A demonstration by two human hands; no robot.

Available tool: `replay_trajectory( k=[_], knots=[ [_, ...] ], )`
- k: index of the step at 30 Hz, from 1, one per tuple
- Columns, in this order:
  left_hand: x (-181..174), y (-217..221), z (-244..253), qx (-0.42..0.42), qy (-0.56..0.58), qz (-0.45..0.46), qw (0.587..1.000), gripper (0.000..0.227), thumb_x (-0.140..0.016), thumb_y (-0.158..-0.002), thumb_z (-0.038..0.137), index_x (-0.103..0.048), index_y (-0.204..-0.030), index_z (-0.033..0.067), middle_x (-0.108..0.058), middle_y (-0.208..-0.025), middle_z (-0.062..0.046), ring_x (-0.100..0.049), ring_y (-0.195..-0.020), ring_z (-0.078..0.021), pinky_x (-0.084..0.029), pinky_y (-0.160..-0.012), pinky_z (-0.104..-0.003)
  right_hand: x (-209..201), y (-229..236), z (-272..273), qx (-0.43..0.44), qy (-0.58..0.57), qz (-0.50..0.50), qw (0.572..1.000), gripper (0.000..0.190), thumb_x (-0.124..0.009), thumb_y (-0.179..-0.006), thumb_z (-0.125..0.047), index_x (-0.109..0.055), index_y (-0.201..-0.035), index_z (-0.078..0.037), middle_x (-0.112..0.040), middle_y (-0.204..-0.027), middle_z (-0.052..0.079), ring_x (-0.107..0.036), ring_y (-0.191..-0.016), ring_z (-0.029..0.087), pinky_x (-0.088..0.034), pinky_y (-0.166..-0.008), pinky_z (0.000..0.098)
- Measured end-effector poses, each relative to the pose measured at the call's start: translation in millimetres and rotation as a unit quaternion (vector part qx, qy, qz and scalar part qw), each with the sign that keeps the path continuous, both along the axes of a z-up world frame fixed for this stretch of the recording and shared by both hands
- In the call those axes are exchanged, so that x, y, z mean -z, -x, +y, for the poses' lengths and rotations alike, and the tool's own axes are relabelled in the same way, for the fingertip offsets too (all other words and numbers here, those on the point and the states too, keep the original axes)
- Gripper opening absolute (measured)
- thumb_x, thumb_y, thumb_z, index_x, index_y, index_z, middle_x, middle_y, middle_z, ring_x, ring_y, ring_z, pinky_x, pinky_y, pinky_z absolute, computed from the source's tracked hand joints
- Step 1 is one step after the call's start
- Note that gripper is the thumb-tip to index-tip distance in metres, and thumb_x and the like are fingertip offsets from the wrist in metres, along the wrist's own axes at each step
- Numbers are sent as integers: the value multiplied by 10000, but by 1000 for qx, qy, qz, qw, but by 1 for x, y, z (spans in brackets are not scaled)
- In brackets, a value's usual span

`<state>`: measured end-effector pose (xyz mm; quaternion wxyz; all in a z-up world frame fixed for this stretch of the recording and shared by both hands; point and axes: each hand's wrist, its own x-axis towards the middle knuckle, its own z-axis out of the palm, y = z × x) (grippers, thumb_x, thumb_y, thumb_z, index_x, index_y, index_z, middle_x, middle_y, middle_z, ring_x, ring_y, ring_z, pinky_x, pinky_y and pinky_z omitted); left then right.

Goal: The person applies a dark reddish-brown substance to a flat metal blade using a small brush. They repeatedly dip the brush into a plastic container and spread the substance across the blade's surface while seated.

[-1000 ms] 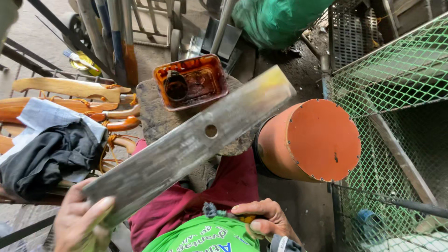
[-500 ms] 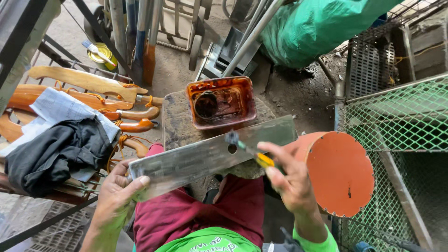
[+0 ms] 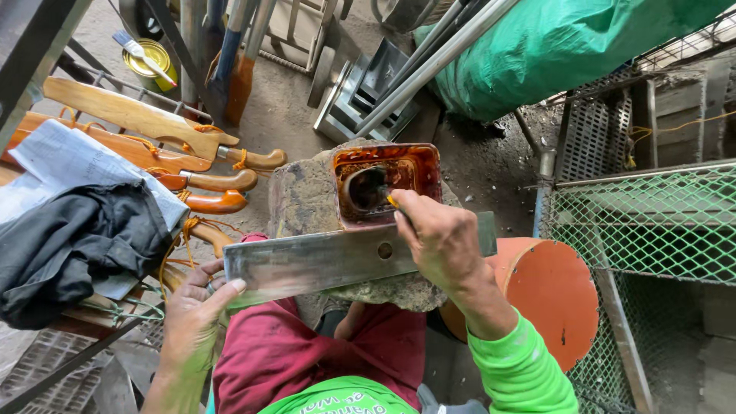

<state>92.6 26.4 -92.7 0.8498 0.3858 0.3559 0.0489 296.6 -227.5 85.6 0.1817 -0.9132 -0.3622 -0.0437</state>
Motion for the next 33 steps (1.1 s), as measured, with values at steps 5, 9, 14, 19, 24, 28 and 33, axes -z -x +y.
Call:
replay_trajectory(
  k=[5, 9, 14, 19, 24, 28, 33],
  knots=[
    [19, 6, -1, -20, 42, -31, 998, 461, -687, -855, -70, -580, -1303, -40, -742, -1033, -117, -714, -882, -133, -554, -805, -243, 18, -10, 10, -46, 38, 44, 997, 224, -750, -892, -102, -702, -1107, -59, -760, -943, 123, -746, -790, 300, -580, -686, 378],
    [26, 9, -3, -12, 30, -48, 998, 429, -701, -905, -59, -609, -1324, -56, -724, -1005, -106, -678, -835, -115, -522, -743, -226, 21, -16, 8, -73, -68, 64, 993, 242, -735, -909, -102, -709, -1144, -53, -764, -1041, 136, -769, -878, 274, -607, -758, 338],
    [18, 9, -5, -14, 6, -36, 999, 410, -688, -884, -47, -628, -1290, -62, -743, -999, -111, -699, -848, -122, -549, -778, -236, 16, -18, 7, -26, -103, 122, 987, 217, -706, -935, -115, -730, -1142, -56, -774, -993, 127, -763, -815, 227, -601, -728, 320],
    [10, 13, -8, -1, -30, -37, 999, 409, -683, -880, -34, -631, -1283, -73, -760, -1009, -129, -724, -871, -135, -558, -799, -245, 21, -18, 1, -44, -127, 111, 985, 198, -704, -968, -139, -719, -1140, -44, -766, -1004, 142, -767, -875, 228, -594, -750, 320],
    [11, 26, -7, -18, -27, -47, 998, 414, -709, -906, -48, -644, -1314, -78, -731, -995, -120, -694, -835, -138, -553, -775, -256, 34, -17, 4, -39, -158, 129, 978, 194, -684, -983, -137, -723, -1154, -55, -773, -1023, 135, -774, -870, 224, -599, -750, 320],
    [5, 25, -2, -14, -29, -33, 999, 404, -692, -870, -38, -631, -1267, -76, -755, -1014, -110, -720, -870, -126, -577, -793, -240, 22, -13, 3, -65, -154, 117, 979, 221, -692, -985, -139, -716, -1170, -22, -747, -1002, 138, -736, -875, 216, -574, -754, 325],
    [2, 33, 4, -8, -26, -19, 999, 394, -689, -880, -20, -638, -1270, -54, -733, -987, -100, -717, -809, -140, -619, -746, -317, 5, 22, -34, 35, -236, 163, 957, 242, -658, -967, -88, -731, -1182, -5, -734, -940, 78, -642, -766, 106, -512, -698, 248]
  ],
)
